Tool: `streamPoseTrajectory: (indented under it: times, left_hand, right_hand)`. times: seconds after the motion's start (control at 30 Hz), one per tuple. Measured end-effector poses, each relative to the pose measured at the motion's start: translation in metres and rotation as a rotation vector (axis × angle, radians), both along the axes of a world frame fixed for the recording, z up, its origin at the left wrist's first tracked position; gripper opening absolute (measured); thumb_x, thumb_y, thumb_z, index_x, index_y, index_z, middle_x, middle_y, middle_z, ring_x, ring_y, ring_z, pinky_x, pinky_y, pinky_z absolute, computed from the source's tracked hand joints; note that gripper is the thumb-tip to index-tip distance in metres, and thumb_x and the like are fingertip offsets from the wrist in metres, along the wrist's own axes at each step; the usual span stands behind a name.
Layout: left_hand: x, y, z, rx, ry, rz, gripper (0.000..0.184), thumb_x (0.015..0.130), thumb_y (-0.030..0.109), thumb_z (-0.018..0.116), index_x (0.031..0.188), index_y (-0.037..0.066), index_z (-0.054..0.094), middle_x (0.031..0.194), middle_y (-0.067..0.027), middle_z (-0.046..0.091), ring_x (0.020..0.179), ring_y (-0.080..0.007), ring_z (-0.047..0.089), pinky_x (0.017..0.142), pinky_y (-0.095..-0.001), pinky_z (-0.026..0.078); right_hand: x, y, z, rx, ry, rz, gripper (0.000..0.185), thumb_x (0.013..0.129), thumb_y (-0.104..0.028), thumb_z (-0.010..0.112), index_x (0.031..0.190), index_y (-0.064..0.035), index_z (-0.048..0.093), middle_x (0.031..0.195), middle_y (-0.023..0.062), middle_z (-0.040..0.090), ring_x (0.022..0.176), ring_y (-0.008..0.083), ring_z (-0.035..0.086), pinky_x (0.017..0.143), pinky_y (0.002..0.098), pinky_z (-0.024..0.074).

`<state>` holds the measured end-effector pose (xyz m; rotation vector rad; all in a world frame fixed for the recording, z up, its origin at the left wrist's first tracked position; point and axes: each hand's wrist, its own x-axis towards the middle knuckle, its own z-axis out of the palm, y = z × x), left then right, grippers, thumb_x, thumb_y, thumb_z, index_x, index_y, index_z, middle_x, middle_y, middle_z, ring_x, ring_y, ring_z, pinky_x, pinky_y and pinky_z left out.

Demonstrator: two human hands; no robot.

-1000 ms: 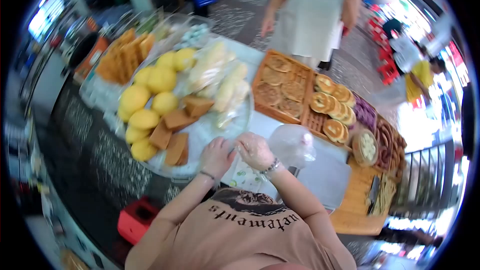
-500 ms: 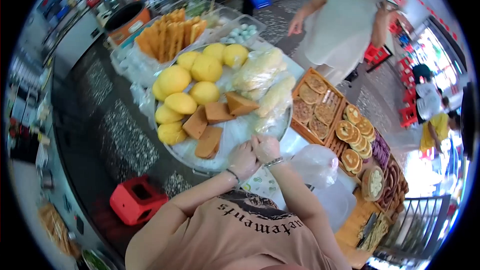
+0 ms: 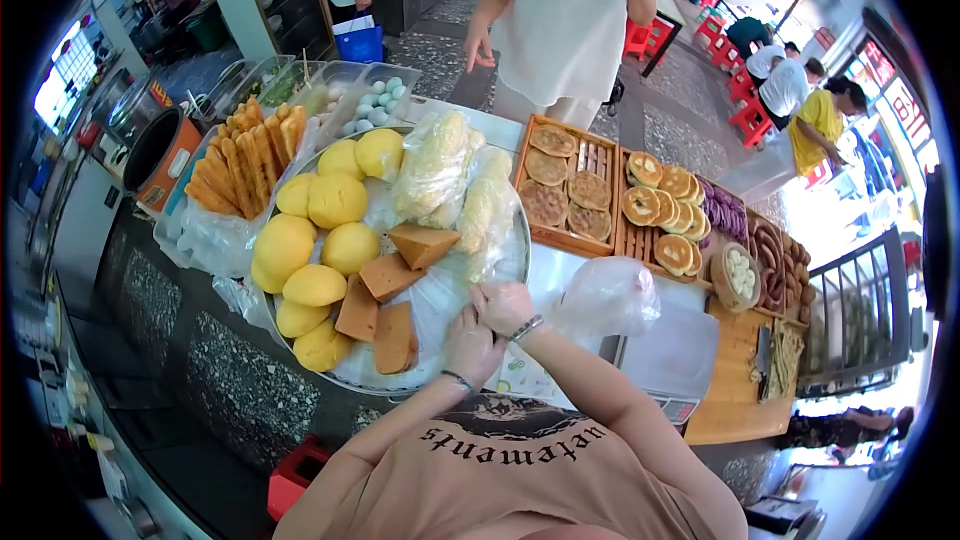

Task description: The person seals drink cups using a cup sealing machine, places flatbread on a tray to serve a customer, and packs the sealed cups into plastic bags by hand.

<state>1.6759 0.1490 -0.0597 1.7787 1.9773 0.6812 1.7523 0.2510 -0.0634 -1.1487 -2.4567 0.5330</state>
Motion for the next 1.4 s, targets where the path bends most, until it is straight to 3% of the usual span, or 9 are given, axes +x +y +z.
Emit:
streamPoseTrajectory:
  times: [0.17,0.3,0.4,0.6,1.07,1.17,1.23,1.3,1.4]
  left_hand:
    - [-0.015,0.004,0.0,0.075,-0.408,0.057,0.075,0.078,0.021,0.063,0.138,-0.009,0.028,0.126,-0.0298,0.045,0.116,-0.0449,0.044,0.1,-0.0485,0.036]
    - [-0.019,0.004,-0.013,0.184,-0.427,0.052,0.064,0.075,0.018,0.066,0.127,-0.007,0.04,0.113,-0.0286,0.053,0.105,-0.0452,0.051,0.089,-0.0467,0.044]
    - [-0.02,0.007,-0.009,0.265,-0.381,0.043,0.06,0.075,0.013,0.064,0.126,-0.008,0.04,0.112,-0.0282,0.054,0.104,-0.0453,0.051,0.09,-0.0452,0.044]
    - [-0.016,0.001,-0.002,0.225,-0.358,0.017,0.085,0.074,0.007,0.066,0.143,-0.008,0.019,0.123,-0.03,0.048,0.115,-0.0411,0.048,0.099,-0.0439,0.039]
    - [-0.012,0.0,-0.004,0.258,-0.359,-0.059,0.08,0.078,0.007,0.061,0.144,-0.006,0.019,0.127,-0.0279,0.044,0.118,-0.0404,0.044,0.103,-0.043,0.035]
    - [-0.013,0.001,0.005,0.222,-0.328,-0.07,0.079,0.078,0.008,0.06,0.145,-0.006,0.019,0.13,-0.0287,0.042,0.119,-0.0414,0.043,0.104,-0.0441,0.034]
    - [-0.007,-0.001,0.012,0.134,-0.346,-0.095,0.074,0.08,0.013,0.059,0.141,-0.009,0.023,0.132,-0.0312,0.04,0.122,-0.0447,0.04,0.105,-0.0471,0.033]
    - [-0.007,-0.001,-0.002,0.156,-0.249,-0.176,0.072,0.08,0.012,0.058,0.14,-0.009,0.025,0.134,-0.0311,0.039,0.124,-0.0447,0.038,0.107,-0.0471,0.03]
    - [-0.006,0.0,-0.014,0.124,-0.107,-0.317,0.069,0.08,0.012,0.056,0.139,-0.009,0.026,0.136,-0.0309,0.037,0.128,-0.0446,0.034,0.11,-0.0469,0.026]
  right_hand:
    - [-0.001,-0.001,-0.006,0.065,-0.043,-0.028,0.038,0.091,-0.035,0.051,0.068,-0.0074,0.063,0.066,0.0151,0.062,0.061,0.0341,0.062,0.058,0.0442,0.0498]
    - [-0.002,-0.005,-0.008,0.102,-0.011,-0.052,0.032,0.089,-0.029,0.055,0.066,-0.008,0.062,0.064,0.0137,0.062,0.059,0.0313,0.061,0.055,0.0422,0.049]
    - [0.001,-0.003,-0.009,0.105,0.033,-0.033,0.033,0.089,-0.031,0.055,0.068,-0.0075,0.063,0.067,0.0135,0.063,0.06,0.0319,0.062,0.057,0.043,0.0499]
    - [0.003,-0.003,-0.008,-0.038,-0.093,-0.051,0.029,0.089,-0.032,0.052,0.075,-0.0091,0.064,0.069,0.014,0.063,0.065,0.0336,0.062,0.06,0.0435,0.0502]
    - [0.007,-0.006,-0.007,-0.065,-0.005,-0.057,0.023,0.084,-0.027,0.054,0.075,-0.0078,0.063,0.072,0.0143,0.064,0.07,0.0338,0.064,0.063,0.0448,0.0503]
    - [0.007,0.0,-0.007,-0.042,0.063,-0.071,0.019,0.086,-0.023,0.055,0.083,-0.0064,0.064,0.076,0.0155,0.064,0.071,0.0343,0.063,0.063,0.0441,0.05]
    - [0.01,0.005,-0.001,-0.156,0.692,-0.355,0.022,0.089,-0.017,0.053,0.107,-0.0055,0.06,0.074,0.0138,0.062,0.068,0.0287,0.062,0.062,0.0394,0.0498]
    - [0.031,0.016,0.033,-0.432,0.814,-0.453,0.043,0.092,-0.013,0.048,0.133,-0.0034,0.042,0.078,0.0193,0.061,0.076,0.0253,0.062,0.07,0.0361,0.0501]
    - [0.054,0.015,0.06,-0.321,0.85,-0.551,0.059,0.09,-0.011,0.051,0.144,-0.0095,0.028,0.073,0.0056,0.056,0.067,0.0155,0.055,0.063,0.0322,0.049]
